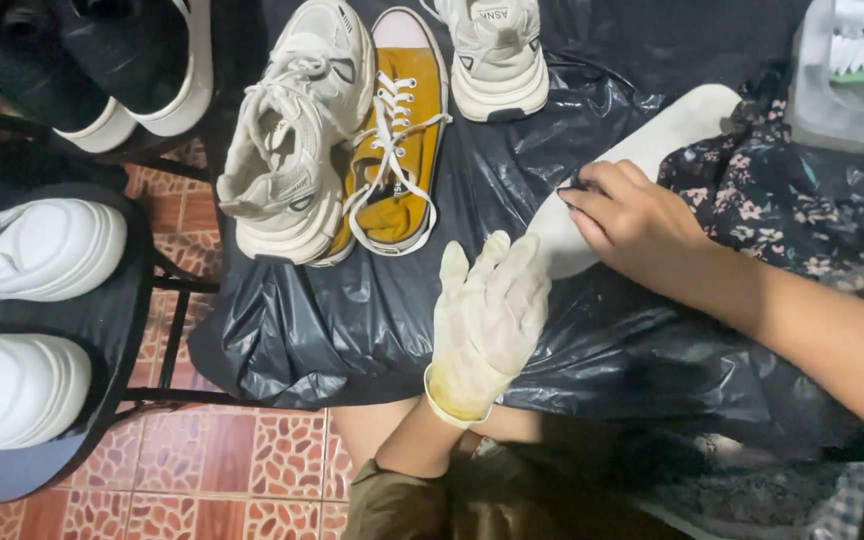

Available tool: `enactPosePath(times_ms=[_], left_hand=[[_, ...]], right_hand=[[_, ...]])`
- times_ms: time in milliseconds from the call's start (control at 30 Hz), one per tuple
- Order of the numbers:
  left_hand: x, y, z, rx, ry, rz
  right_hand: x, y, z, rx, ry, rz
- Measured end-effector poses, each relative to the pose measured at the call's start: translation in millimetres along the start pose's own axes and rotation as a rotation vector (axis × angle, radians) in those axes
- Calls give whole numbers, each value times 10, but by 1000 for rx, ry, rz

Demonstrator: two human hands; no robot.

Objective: Wiping a shoe insole with a cloth to clean it or apply a treatment.

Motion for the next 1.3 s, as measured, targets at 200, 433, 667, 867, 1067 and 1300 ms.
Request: enactPosePath(times_ms=[200,433,667,867,1067,1300], left_hand=[[-96,37,77,-15,783,-213],[-205,58,242,-34,1680,-555],[-446,-50,427,177,1935,-997],[-429,5,333,1,1909,-926],[-238,-73,187,-319,1870,-523],[-363,-87,141,-336,1950,-475]], right_hand=[[194,107,139,-102,-71,221],[480,200,237,-148,-201,175],[-157,107,66,-189,-324,169],[483,248,405,-87,-134,163],[616,51,218,-212,-136,160],[-53,87,83,-305,-529,165]])
Point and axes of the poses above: each hand's wrist, its own y-axis away from the middle knuckle, its own z-axis out of the palm, x = y × z, the point moved 7 cm from there along -y, towards the middle knuckle, and after that the axes turned 9 degrees about x, right-handed, at the moved point
